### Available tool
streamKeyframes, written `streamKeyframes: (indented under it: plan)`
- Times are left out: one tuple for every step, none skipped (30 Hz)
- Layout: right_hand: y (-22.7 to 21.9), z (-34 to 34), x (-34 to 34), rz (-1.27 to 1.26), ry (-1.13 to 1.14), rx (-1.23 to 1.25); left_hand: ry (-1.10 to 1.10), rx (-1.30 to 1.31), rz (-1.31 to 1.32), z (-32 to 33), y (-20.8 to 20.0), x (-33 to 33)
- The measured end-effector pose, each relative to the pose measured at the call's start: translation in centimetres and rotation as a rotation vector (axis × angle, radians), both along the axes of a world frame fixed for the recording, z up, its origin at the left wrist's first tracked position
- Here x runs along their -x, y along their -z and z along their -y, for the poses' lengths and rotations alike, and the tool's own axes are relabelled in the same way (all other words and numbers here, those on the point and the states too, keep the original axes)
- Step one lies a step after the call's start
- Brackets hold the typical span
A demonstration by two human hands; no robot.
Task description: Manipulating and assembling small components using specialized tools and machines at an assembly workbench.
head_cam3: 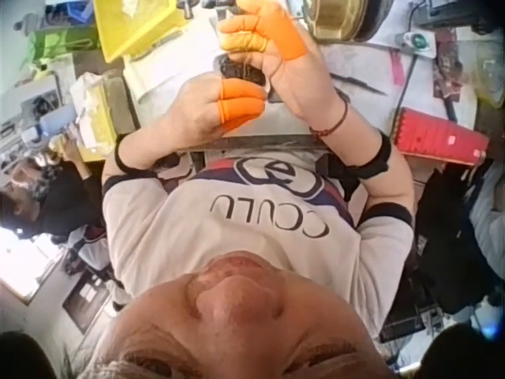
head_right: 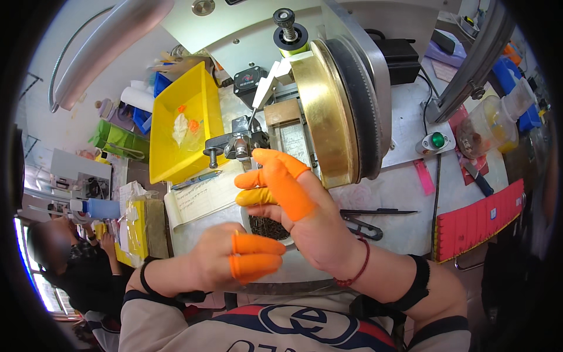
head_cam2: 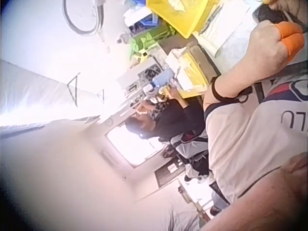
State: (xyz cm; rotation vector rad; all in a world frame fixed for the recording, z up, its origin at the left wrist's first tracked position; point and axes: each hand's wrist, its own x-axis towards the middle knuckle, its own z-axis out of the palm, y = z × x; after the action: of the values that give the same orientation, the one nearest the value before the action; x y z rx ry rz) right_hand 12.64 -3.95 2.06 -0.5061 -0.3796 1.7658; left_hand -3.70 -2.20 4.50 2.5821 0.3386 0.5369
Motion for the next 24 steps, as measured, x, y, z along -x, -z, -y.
streamKeyframes:
  plan:
    - [-0.3,-0.3,0.0,0.041,-0.028,-0.008,0.016,-0.013,-0.007,0.4,0.2,-0.1]
    - [-0.4,-0.5,0.1,0.082,-0.057,-0.016,0.014,-0.012,-0.01,0.3,0.1,0.0]
    - [-0.1,-0.8,0.4,0.014,-0.046,0.024,-0.034,-0.032,-0.029,0.1,-0.4,0.2]
    - [-0.2,-1.1,0.8,0.011,-0.048,0.024,-0.082,-0.052,-0.047,-0.2,-1.3,0.3]
    - [-0.4,-1.6,1.2,0.146,0.071,0.039,-0.19,-0.104,0.009,-0.9,-2.2,0.4]
    - [-0.4,-2.1,1.5,0.281,0.19,0.056,-0.262,-0.145,0.117,-2.3,-2.9,0.6]
    - [0.0,-2.8,1.5,0.299,0.231,0.082,-0.327,-0.2,0.243,-4.2,-3.6,0.5]
    - [0.1,-3.3,1.8,0.299,0.231,0.086,-0.385,-0.191,0.463,-5.8,-3.7,0.3]
    - [0.2,-3.9,2.0,0.336,0.3,0.062,-0.462,-0.1,0.552,-7.4,-4.1,0.0]
    - [0.3,-4.6,2.0,0.372,0.368,0.039,-0.405,-0.137,0.28,-9.2,-5.0,0.6]
    - [0.4,-5.2,2.2,0.33,0.376,0.027,-0.363,-0.082,0.167,-10.5,-5.3,0.4]
    - [0.5,-5.8,2.5,0.327,0.368,0.026,-0.319,-0.026,0.056,-11.7,-5.6,0.1]
    - [0.6,-6.5,2.5,0.31,0.389,0.006,-0.231,-0.035,-0.002,-12.9,-5.3,-0.5]
    - [0.9,-7.1,2.6,0.291,0.406,-0.014,-0.147,-0.045,-0.06,-13.6,-4.8,-1.2]
    - [1.5,-7.9,2.6,0.325,0.381,-0.031,-0.115,0.091,-0.139,-13.8,-4.7,-1.6]
    - [1.8,-8.3,2.6,0.328,0.384,-0.028,-0.111,0.094,-0.137,-14.2,-4.3,-2.1]
    - [1.9,-8.6,2.7,0.351,0.417,-0.01,-0.037,0.122,-0.181,-14.6,-4.1,-2.6]
    - [1.9,-8.8,2.7,0.374,0.45,0.007,0.037,0.148,-0.226,-14.7,-4.0,-3.1]
    - [1.7,-8.5,2.7,0.375,0.449,0.007,-0.021,0.09,-0.18,-14.3,-3.8,-3.4]
    - [1.2,-8.0,2.5,0.409,0.414,0.042,-0.022,0.089,-0.18,-13.7,-3.8,-3.4]
    - [0.9,-7.4,2.5,0.443,0.378,0.074,-0.123,-0.089,-0.098,-13.0,-4.0,-3.4]
    - [1.1,-6.5,2.5,0.442,0.377,0.068,-0.225,-0.272,-0.018,-12.2,-4.3,-3.3]
    - [1.9,-5.4,2.3,0.597,0.393,-0.042,-0.287,-0.304,0.073,-11.8,-4.1,-3.1]
    - [2.5,-4.3,2.1,0.752,0.407,-0.154,-0.287,-0.304,0.073,-11.0,-4.3,-2.8]
